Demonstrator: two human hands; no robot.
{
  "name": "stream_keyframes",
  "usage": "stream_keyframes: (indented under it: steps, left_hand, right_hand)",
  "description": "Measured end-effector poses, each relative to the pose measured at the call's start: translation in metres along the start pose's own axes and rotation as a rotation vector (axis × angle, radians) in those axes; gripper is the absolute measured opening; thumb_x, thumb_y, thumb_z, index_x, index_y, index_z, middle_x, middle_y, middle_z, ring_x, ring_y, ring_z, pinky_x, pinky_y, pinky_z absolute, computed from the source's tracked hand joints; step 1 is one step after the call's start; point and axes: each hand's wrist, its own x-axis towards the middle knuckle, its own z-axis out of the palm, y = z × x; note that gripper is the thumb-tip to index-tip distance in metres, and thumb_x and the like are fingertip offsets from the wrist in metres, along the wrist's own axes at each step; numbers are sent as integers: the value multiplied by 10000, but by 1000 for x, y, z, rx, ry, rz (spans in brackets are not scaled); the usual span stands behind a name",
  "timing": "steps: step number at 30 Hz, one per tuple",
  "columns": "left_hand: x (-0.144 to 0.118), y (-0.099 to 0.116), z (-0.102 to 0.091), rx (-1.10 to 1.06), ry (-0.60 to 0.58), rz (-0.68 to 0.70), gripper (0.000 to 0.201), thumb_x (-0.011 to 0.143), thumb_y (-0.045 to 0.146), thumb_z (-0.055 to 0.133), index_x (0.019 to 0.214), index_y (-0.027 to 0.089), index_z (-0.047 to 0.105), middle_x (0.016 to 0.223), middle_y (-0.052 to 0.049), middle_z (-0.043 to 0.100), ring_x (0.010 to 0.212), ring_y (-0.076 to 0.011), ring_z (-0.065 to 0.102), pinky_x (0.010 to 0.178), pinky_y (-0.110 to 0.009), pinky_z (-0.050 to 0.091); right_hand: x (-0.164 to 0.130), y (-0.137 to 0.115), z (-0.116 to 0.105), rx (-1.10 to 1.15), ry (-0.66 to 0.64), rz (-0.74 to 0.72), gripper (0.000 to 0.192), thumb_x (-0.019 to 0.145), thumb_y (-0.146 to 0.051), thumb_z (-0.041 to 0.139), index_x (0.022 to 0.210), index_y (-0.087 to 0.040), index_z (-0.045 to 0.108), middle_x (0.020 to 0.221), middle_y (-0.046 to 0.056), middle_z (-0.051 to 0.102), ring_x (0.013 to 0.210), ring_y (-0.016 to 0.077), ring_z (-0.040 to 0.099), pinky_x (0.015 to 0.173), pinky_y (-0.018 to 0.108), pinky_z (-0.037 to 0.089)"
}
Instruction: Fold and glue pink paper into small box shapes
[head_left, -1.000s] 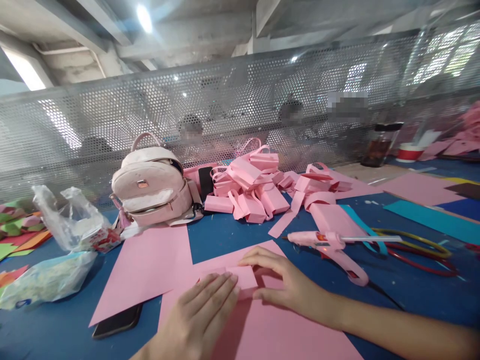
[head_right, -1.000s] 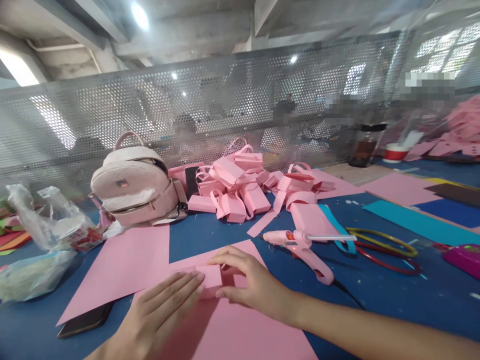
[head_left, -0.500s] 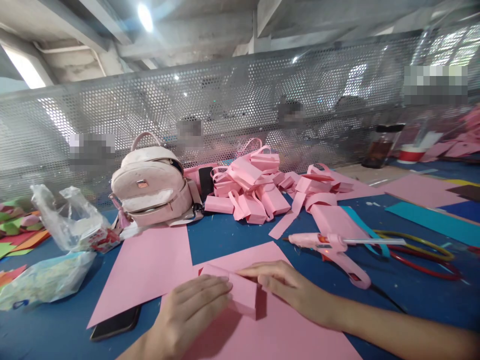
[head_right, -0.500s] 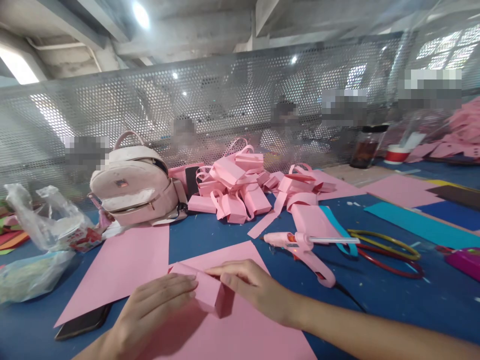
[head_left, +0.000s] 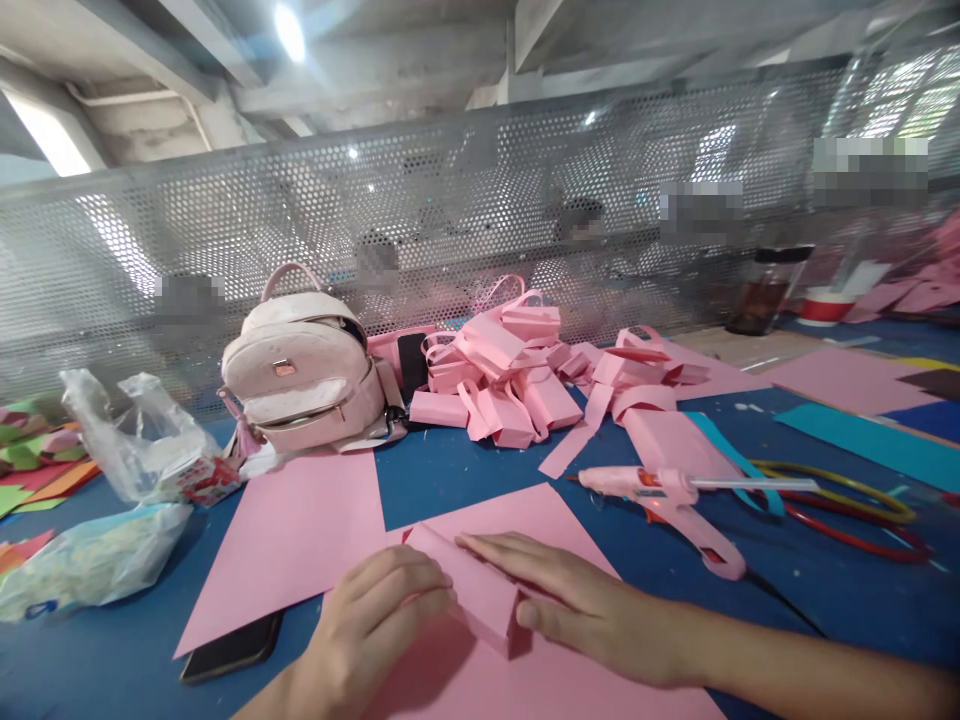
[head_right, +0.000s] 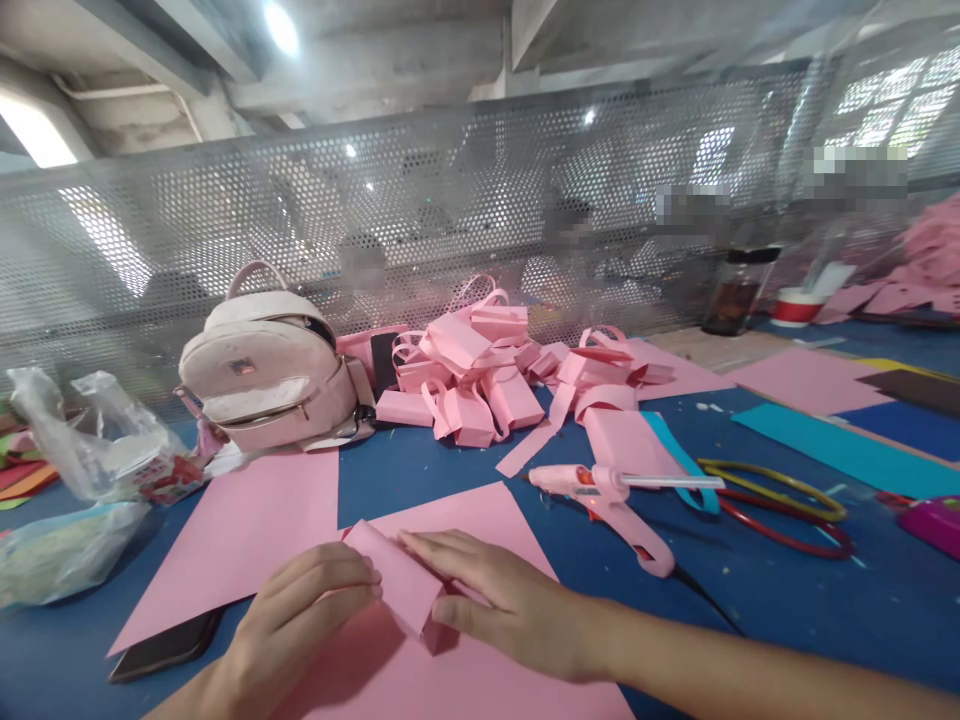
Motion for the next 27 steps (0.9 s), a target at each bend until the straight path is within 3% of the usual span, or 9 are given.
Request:
stream_keyframes:
  steps: [7, 14, 16, 18, 21, 24, 27]
  left_hand:
    - [0, 0, 0, -2, -11, -21, 284, 1038, 94, 392, 1193, 140, 625, 1039, -102, 723, 1009, -180, 679, 895, -312, 578]
    - [5, 3, -2, 2, 18, -7, 275, 1050, 123, 387, 1173, 143, 632, 1000, -101, 730, 971, -172, 688, 879, -299, 581]
    - [4, 2, 0, 5, 13, -18, 258, 1044, 115, 407, 1167, 149, 631, 1018, -98, 727, 986, -169, 681, 921, -318, 567]
    - [3, -1, 2, 31, 5, -49, 244, 1036, 103, 433, 1152, 164, 638, 1062, -93, 727, 1030, -168, 676, 1035, -376, 515]
    - [1, -6, 4, 89, -1, -89, 230, 1032, 124, 469, 1151, 193, 653, 1174, -88, 722, 1162, -170, 653, 1173, -444, 390]
    - [0, -11, 4, 101, 10, -78, 227, 1032, 154, 487, 1166, 208, 662, 1239, -89, 714, 1246, -167, 622, 1170, -416, 401]
    - [0, -13, 3, 88, 13, -59, 243, 1029, 151, 489, 1187, 213, 663, 1236, -96, 723, 1239, -176, 635, 1130, -416, 452]
  right_hand:
    - [-1, -3, 1, -38, -1, 4, 642, 1018, -544, 473, 1570, -247, 331, 1584, 113, 403, 1456, 269, 367, 1213, 460, 261]
    - [-7, 0, 1, -78, -53, 48, 766, 973, -573, 546, 1595, -249, 237, 1645, 103, 271, 1509, 296, 249, 1234, 515, 192]
    - [-8, 3, 2, -67, 5, 71, 738, 987, -558, 530, 1595, -264, 235, 1656, 95, 243, 1518, 290, 223, 1237, 518, 179]
    - [-7, 6, 3, -56, 103, 47, 633, 1020, -513, 491, 1579, -295, 288, 1642, 86, 289, 1511, 268, 247, 1234, 512, 193]
    - [-4, 6, 3, -65, 169, -106, 412, 1049, -421, 473, 1449, -336, 527, 1567, 68, 433, 1466, 239, 340, 1210, 488, 264]
    - [-2, 4, 2, -102, 165, -193, 286, 1025, -396, 538, 1229, -322, 725, 1508, 73, 504, 1421, 251, 402, 1166, 469, 344]
    - [-2, 1, 2, -135, 163, -186, 266, 1005, -390, 574, 1179, -305, 756, 1471, 93, 540, 1393, 262, 437, 1140, 466, 382]
